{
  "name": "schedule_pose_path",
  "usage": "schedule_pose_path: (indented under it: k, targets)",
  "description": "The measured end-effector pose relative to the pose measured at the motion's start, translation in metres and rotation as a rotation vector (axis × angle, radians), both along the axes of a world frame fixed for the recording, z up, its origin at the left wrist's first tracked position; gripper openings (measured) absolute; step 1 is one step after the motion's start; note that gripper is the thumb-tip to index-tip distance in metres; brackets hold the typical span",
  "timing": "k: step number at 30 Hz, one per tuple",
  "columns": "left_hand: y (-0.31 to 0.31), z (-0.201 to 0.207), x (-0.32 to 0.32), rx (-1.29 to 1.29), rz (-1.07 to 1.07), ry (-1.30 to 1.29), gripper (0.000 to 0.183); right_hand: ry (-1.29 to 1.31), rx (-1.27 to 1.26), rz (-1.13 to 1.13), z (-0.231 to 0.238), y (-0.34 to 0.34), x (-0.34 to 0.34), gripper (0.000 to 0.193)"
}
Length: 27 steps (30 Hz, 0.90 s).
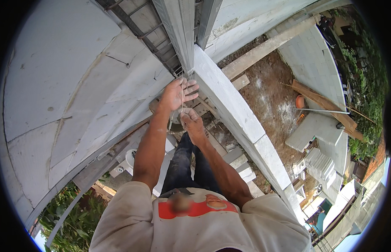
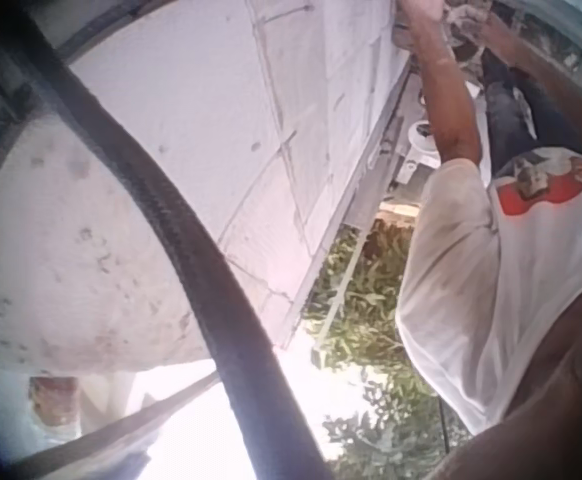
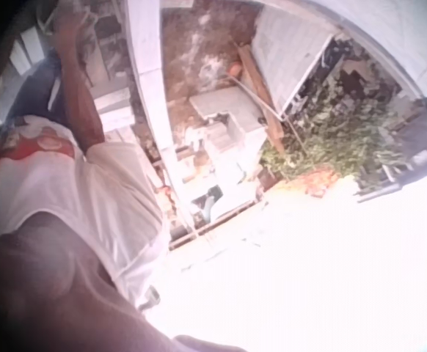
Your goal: The person secures a guide string, applies mortar to a wall surface with a trowel, positions concrete blocks onto the mortar, taps them with a hammer, and spreads additional mortar over the blocks.
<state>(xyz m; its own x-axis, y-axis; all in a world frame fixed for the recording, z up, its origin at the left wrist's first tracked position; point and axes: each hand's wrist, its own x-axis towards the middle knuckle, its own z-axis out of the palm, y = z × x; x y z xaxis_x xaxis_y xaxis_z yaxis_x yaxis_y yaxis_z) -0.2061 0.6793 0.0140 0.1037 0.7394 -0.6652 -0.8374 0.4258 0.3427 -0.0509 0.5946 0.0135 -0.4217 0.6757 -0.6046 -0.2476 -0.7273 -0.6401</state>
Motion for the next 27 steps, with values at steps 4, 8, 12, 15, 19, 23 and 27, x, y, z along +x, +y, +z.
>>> schedule_pose_path:
  k: [4,8,12,15,19,23,27]
  targets:
    - [-0.009,-0.025,-0.025,0.099,-0.087,-0.039,0.024,-0.109,0.103,0.056,0.001,-0.024,-0.008,0.013]
    - [-0.007,-0.023,-0.025,0.076,-0.294,0.18,0.029,-0.222,0.217,0.111,-0.008,-0.067,-0.001,0.017]
    - [-0.013,-0.007,-0.025,0.093,-0.302,0.241,0.032,-0.283,0.42,0.182,0.002,-0.073,0.003,0.019]
    - [-0.013,-0.001,-0.019,0.086,-0.265,0.243,0.035,-0.172,0.18,0.348,-0.009,-0.082,0.02,0.019]
    - [-0.019,-0.005,-0.024,0.043,-0.155,0.172,0.028,-0.315,0.305,0.347,-0.004,-0.084,0.045,0.018]
    - [-0.018,-0.021,-0.032,0.099,-0.148,0.121,0.018,-0.364,0.564,0.562,0.013,-0.049,0.057,0.021]
    - [-0.019,-0.021,-0.029,0.08,-0.069,0.157,0.015,-0.767,0.945,0.52,0.012,0.023,0.056,0.036]
